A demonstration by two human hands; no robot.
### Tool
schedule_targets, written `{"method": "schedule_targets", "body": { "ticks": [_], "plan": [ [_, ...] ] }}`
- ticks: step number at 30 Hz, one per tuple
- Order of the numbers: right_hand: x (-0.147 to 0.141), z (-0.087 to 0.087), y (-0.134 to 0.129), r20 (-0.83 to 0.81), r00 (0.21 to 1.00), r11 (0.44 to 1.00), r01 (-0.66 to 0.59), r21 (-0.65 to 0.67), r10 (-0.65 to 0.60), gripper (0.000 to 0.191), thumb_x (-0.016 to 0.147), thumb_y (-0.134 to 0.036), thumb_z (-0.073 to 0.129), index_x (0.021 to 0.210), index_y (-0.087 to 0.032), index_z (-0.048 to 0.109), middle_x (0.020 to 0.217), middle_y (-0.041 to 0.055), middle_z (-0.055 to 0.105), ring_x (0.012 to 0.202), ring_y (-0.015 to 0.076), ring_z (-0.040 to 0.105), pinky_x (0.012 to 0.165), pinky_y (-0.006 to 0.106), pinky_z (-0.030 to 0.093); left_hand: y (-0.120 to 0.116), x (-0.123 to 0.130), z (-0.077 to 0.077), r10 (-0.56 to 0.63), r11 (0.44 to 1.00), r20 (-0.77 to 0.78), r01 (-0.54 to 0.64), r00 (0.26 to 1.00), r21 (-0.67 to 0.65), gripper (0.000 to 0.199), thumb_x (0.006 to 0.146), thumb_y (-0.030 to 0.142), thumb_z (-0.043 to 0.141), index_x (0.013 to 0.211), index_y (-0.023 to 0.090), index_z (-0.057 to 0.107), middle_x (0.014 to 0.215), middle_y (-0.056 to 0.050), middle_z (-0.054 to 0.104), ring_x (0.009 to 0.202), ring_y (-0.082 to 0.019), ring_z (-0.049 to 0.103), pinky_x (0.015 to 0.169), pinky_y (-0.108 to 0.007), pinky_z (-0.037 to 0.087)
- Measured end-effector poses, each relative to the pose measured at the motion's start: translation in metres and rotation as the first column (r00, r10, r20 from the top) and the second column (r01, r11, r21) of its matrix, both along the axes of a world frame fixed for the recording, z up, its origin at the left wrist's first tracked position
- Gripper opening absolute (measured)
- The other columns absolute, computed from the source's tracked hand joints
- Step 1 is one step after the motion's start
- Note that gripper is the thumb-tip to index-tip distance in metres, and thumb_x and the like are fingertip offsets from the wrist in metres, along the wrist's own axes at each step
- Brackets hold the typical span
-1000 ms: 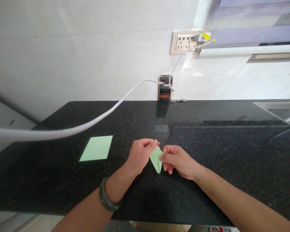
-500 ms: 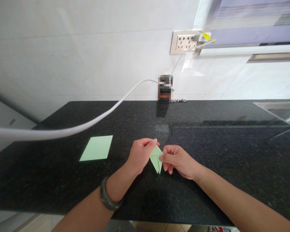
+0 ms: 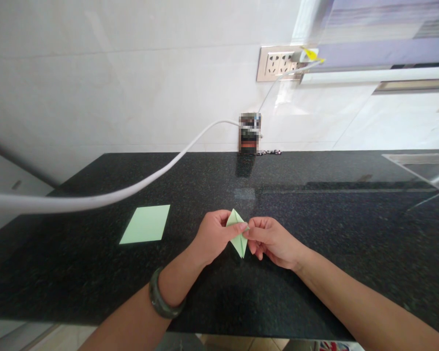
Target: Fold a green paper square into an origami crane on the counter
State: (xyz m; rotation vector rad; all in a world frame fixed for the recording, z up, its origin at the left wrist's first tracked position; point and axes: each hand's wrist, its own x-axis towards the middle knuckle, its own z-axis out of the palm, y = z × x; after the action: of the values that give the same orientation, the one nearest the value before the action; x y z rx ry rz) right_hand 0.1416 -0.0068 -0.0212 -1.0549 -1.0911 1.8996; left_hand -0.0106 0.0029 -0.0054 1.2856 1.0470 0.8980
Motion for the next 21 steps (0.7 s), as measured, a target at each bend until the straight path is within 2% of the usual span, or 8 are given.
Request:
{"method": "schedule_targets", "body": {
  "ticks": [10,21],
  "plan": [
    [-0.0011,0.0003,0.0000,0.028,1.000,1.000,0.001,0.006,-0.001,0.017,0.066,-0.024,0.060,0.059,-0.016,0.046,0.042,-0.0041,0.056,0.029,0.0036,0.041,0.030,0.014,0.028,0.0003,0.0002,-0.0018,-0.002,1.000,0.034,0.001,0.999,0.012,0.021,0.068,0.033,0.061,0.068,0.013,0.057,0.058,0.001,0.053,0.051,-0.009,0.046,0.049,-0.022,0.036],
    [-0.0033,0.0007,-0.0008,0.053,0.998,1.000,-0.027,-0.001,0.027,0.016,0.068,-0.026,0.060,0.062,-0.015,0.049,0.041,-0.0042,0.055,0.029,0.0035,0.041,0.030,0.013,0.029,-0.0009,0.0022,-0.0038,0.036,0.999,-0.010,-0.036,0.999,0.029,0.025,0.064,0.037,0.064,0.064,0.012,0.061,0.055,0.000,0.055,0.048,-0.009,0.046,0.047,-0.022,0.036]
  ]
}}
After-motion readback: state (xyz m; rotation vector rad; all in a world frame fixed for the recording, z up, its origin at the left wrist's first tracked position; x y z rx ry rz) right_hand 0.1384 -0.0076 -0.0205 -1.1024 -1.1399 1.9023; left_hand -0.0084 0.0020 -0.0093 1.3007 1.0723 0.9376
